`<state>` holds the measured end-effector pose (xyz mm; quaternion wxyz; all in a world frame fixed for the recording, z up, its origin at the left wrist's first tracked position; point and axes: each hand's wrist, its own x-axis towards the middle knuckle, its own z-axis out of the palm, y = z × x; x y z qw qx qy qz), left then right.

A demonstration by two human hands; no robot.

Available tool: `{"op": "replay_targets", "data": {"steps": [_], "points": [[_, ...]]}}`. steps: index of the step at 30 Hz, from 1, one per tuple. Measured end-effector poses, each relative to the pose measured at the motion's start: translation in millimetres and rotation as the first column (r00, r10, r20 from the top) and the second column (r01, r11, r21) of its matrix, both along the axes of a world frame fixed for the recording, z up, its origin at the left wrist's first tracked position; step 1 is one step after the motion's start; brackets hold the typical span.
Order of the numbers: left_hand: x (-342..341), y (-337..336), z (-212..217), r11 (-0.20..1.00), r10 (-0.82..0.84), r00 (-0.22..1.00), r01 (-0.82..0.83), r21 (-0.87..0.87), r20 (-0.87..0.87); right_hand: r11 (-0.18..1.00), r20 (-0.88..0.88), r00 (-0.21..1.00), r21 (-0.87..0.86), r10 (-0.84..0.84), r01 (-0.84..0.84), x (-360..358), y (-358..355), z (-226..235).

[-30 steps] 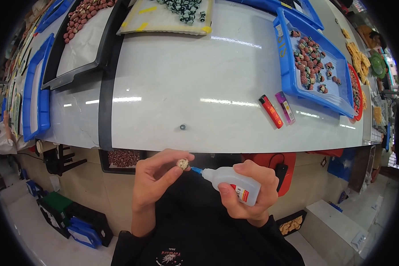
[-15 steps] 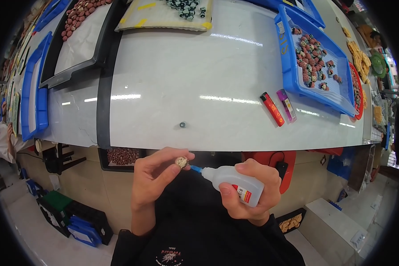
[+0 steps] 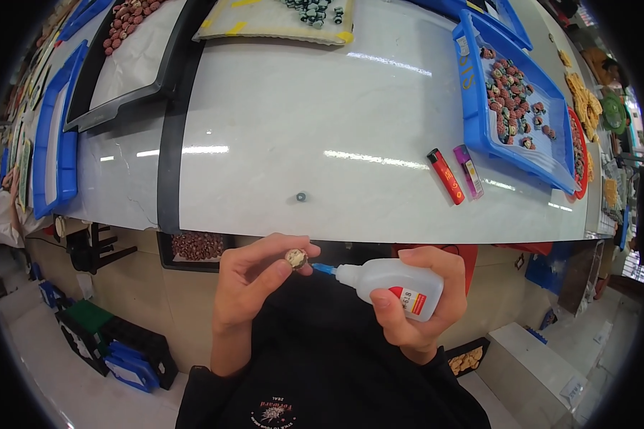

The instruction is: The person assembles small figurines by taking figure parts from trays, applying glue from a bottle onto the pieces, joining the components together by hand, and placing the assembled figures into a tray.

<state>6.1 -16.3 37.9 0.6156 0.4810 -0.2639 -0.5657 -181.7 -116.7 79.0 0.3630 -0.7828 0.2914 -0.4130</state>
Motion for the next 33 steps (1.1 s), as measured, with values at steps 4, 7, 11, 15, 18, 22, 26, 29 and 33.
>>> {"op": "replay_targets", "data": {"steps": [4,7,11,15,18,22,26,29,33], "points": [[4,3,-5,0.999,0.019,0.999,-0.022,-0.048,-0.051,0.975,0.080,0.993,0.209,-0.090,0.072,-5,1,-5],[8,4,-5,0.996,0.038,0.995,-0.045,-0.073,-0.095,0.937,0.147,0.971,0.322,-0.191,0.136,-6,-6,-10],[15,11,-10,0.987,0.095,0.975,-0.119,-0.112,-0.202,0.865,0.256,0.925,0.484,-0.280,0.128,5,-23,-29],[19,13,-12,0.980,0.106,0.954,-0.148,-0.133,-0.281,0.876,0.206,0.956,0.474,-0.209,0.089,26,-43,-40],[20,15,-13,0.978,0.119,0.950,-0.162,-0.129,-0.289,0.925,0.192,0.973,0.378,-0.128,0.047,40,-53,-49],[22,16,-12,0.978,0.161,0.955,-0.187,-0.086,-0.251,0.925,0.185,0.974,0.375,-0.132,0.054,54,-55,-58],[24,18,-16,0.978,0.164,0.948,-0.193,-0.082,-0.272,0.956,0.076,0.965,0.176,-0.252,0.236,55,-48,-61],[26,18,-15,0.979,0.165,0.945,-0.191,-0.066,-0.284,0.912,0.062,0.925,-0.156,-0.375,0.380,45,-34,-64],[25,11,-16,0.984,0.137,0.939,-0.166,-0.066,-0.315,0.985,-0.050,0.996,-0.159,-0.077,0.068,48,-17,-50]]}}
